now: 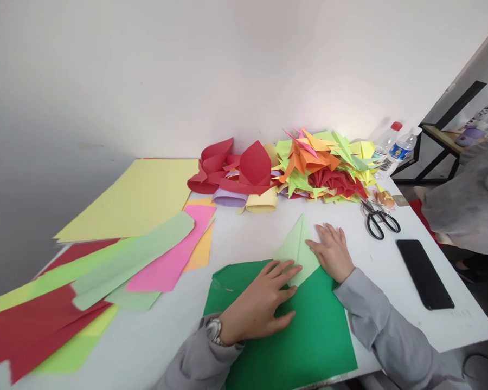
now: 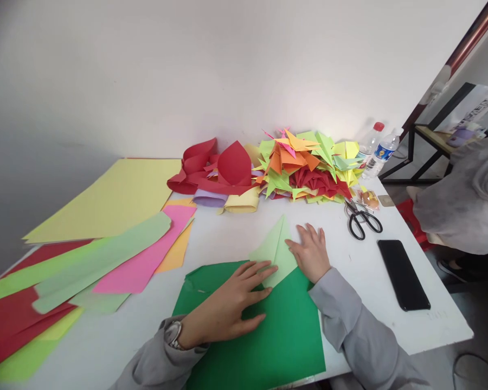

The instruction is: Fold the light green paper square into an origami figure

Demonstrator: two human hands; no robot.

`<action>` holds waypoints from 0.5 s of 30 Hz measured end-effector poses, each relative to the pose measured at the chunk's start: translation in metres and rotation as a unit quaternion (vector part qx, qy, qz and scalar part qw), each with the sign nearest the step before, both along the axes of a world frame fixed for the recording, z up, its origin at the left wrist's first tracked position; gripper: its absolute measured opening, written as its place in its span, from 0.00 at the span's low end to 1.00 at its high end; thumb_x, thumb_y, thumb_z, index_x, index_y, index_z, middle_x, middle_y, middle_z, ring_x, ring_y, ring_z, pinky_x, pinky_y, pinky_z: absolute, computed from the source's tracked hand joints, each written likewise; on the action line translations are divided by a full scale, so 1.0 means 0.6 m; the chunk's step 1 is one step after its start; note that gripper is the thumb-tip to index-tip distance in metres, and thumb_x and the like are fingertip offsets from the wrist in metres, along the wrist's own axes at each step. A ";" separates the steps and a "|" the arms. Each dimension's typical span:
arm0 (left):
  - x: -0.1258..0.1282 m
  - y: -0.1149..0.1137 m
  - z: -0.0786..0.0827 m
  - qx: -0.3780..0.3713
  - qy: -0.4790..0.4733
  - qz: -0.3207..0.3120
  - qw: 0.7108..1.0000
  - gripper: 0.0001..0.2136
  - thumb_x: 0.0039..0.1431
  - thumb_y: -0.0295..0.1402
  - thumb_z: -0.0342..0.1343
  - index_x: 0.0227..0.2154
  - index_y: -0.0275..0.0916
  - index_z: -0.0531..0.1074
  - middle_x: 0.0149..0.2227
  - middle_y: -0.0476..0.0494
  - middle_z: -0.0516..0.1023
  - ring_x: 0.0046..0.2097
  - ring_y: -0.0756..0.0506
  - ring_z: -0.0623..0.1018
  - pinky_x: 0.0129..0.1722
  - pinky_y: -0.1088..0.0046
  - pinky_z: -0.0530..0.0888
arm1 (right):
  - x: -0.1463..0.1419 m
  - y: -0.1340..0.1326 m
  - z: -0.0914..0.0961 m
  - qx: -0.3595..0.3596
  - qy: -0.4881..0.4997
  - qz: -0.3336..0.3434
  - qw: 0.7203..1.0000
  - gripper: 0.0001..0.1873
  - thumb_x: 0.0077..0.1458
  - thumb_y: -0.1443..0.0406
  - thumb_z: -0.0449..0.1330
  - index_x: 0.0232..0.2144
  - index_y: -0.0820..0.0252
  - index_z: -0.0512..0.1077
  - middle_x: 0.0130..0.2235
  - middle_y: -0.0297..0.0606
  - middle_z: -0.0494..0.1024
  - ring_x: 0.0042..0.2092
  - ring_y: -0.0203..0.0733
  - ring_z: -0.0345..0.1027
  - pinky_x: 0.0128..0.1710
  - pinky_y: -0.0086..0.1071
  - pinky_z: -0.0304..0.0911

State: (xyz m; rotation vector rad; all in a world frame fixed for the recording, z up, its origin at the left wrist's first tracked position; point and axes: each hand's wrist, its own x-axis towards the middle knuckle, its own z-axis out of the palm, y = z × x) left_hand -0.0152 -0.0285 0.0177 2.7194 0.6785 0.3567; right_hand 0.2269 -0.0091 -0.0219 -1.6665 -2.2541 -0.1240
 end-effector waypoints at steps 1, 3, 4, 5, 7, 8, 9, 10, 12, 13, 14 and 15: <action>0.001 -0.001 -0.001 -0.001 0.000 0.002 1.000 0.14 0.56 0.39 0.56 0.42 0.40 0.76 0.62 0.38 0.63 0.63 0.33 0.61 0.59 0.49 0.61 | 0.002 0.000 0.000 0.004 0.001 -0.004 1.000 0.14 0.60 0.65 0.57 0.47 0.46 0.74 0.59 0.45 0.66 0.63 0.58 0.50 0.58 0.62 0.45; 0.002 0.000 -0.002 -0.002 -0.002 0.007 1.000 0.15 0.55 0.40 0.58 0.43 0.43 0.76 0.63 0.39 0.62 0.63 0.32 0.60 0.59 0.48 0.61 | 0.003 0.000 -0.001 0.007 0.001 0.005 1.000 0.18 0.61 0.67 0.55 0.52 0.47 0.71 0.59 0.46 0.65 0.63 0.56 0.50 0.59 0.61 0.45; 0.002 0.000 -0.003 -0.002 -0.002 0.012 1.000 0.15 0.54 0.41 0.59 0.43 0.44 0.77 0.63 0.39 0.62 0.64 0.31 0.59 0.59 0.48 0.61 | 0.002 -0.001 -0.001 0.005 -0.001 0.019 1.000 0.21 0.60 0.70 0.54 0.54 0.48 0.69 0.60 0.46 0.65 0.63 0.55 0.49 0.59 0.60 0.45; 0.002 0.001 -0.003 -0.002 -0.002 0.017 1.000 0.15 0.54 0.41 0.59 0.43 0.45 0.77 0.63 0.40 0.62 0.63 0.31 0.59 0.58 0.47 0.61 | 0.000 -0.002 -0.001 0.001 -0.005 0.038 0.999 0.25 0.59 0.73 0.53 0.56 0.48 0.67 0.61 0.45 0.64 0.64 0.54 0.48 0.60 0.59 0.44; 0.001 0.002 -0.002 -0.003 -0.001 0.020 1.000 0.14 0.53 0.42 0.60 0.43 0.47 0.77 0.63 0.41 0.62 0.63 0.30 0.60 0.58 0.46 0.61 | -0.005 -0.004 -0.001 -0.016 -0.015 0.079 0.997 0.30 0.55 0.78 0.52 0.57 0.48 0.66 0.62 0.43 0.63 0.65 0.53 0.47 0.61 0.58 0.42; 0.001 0.002 -0.001 -0.004 -0.001 0.019 1.000 0.15 0.53 0.42 0.60 0.43 0.48 0.77 0.62 0.41 0.63 0.62 0.30 0.61 0.57 0.45 0.61 | -0.007 -0.005 -0.001 -0.026 -0.018 0.097 0.995 0.31 0.54 0.78 0.52 0.56 0.47 0.67 0.62 0.42 0.63 0.65 0.53 0.47 0.61 0.58 0.42; 0.001 0.002 0.000 -0.007 0.000 0.016 1.000 0.15 0.52 0.43 0.61 0.43 0.49 0.77 0.62 0.41 0.64 0.62 0.30 0.61 0.57 0.45 0.61 | -0.008 -0.005 -0.002 -0.036 -0.018 0.110 0.993 0.31 0.54 0.78 0.53 0.55 0.47 0.68 0.61 0.42 0.64 0.65 0.53 0.48 0.61 0.58 0.42; 0.002 0.003 0.001 -0.009 0.001 0.013 1.000 0.15 0.52 0.43 0.61 0.43 0.50 0.77 0.61 0.41 0.64 0.62 0.30 0.62 0.57 0.45 0.61 | -0.009 -0.005 -0.003 -0.045 -0.017 0.119 0.992 0.30 0.53 0.78 0.53 0.54 0.46 0.69 0.61 0.41 0.65 0.64 0.53 0.49 0.61 0.58 0.43; 0.002 0.004 0.003 -0.015 0.002 0.006 1.000 0.15 0.52 0.44 0.61 0.43 0.51 0.77 0.61 0.42 0.64 0.62 0.30 0.61 0.56 0.45 0.62 | -0.008 -0.005 -0.006 -0.059 -0.013 0.128 0.990 0.28 0.54 0.78 0.54 0.52 0.46 0.71 0.60 0.39 0.66 0.63 0.53 0.52 0.61 0.58 0.44; 0.001 0.005 0.004 -0.017 0.000 0.002 1.000 0.14 0.52 0.44 0.61 0.42 0.51 0.77 0.61 0.43 0.65 0.62 0.30 0.61 0.56 0.46 0.62 | -0.008 -0.004 -0.007 -0.064 -0.011 0.129 0.990 0.28 0.54 0.77 0.54 0.52 0.46 0.71 0.60 0.39 0.67 0.63 0.53 0.52 0.60 0.58 0.44; 0.001 0.007 0.003 -0.018 -0.005 -0.002 1.000 0.13 0.53 0.43 0.61 0.41 0.51 0.78 0.61 0.44 0.65 0.62 0.31 0.62 0.55 0.47 0.63 | -0.007 -0.004 -0.009 -0.067 -0.009 0.129 0.989 0.28 0.54 0.77 0.54 0.52 0.46 0.71 0.60 0.39 0.67 0.63 0.53 0.53 0.60 0.58 0.45; 0.000 0.009 0.002 -0.018 -0.014 -0.003 1.000 0.12 0.54 0.43 0.59 0.41 0.51 0.78 0.60 0.44 0.66 0.61 0.32 0.63 0.55 0.49 0.64 | -0.006 -0.004 -0.010 -0.067 -0.008 0.129 0.989 0.27 0.54 0.77 0.54 0.52 0.46 0.71 0.60 0.39 0.67 0.63 0.53 0.53 0.60 0.58 0.45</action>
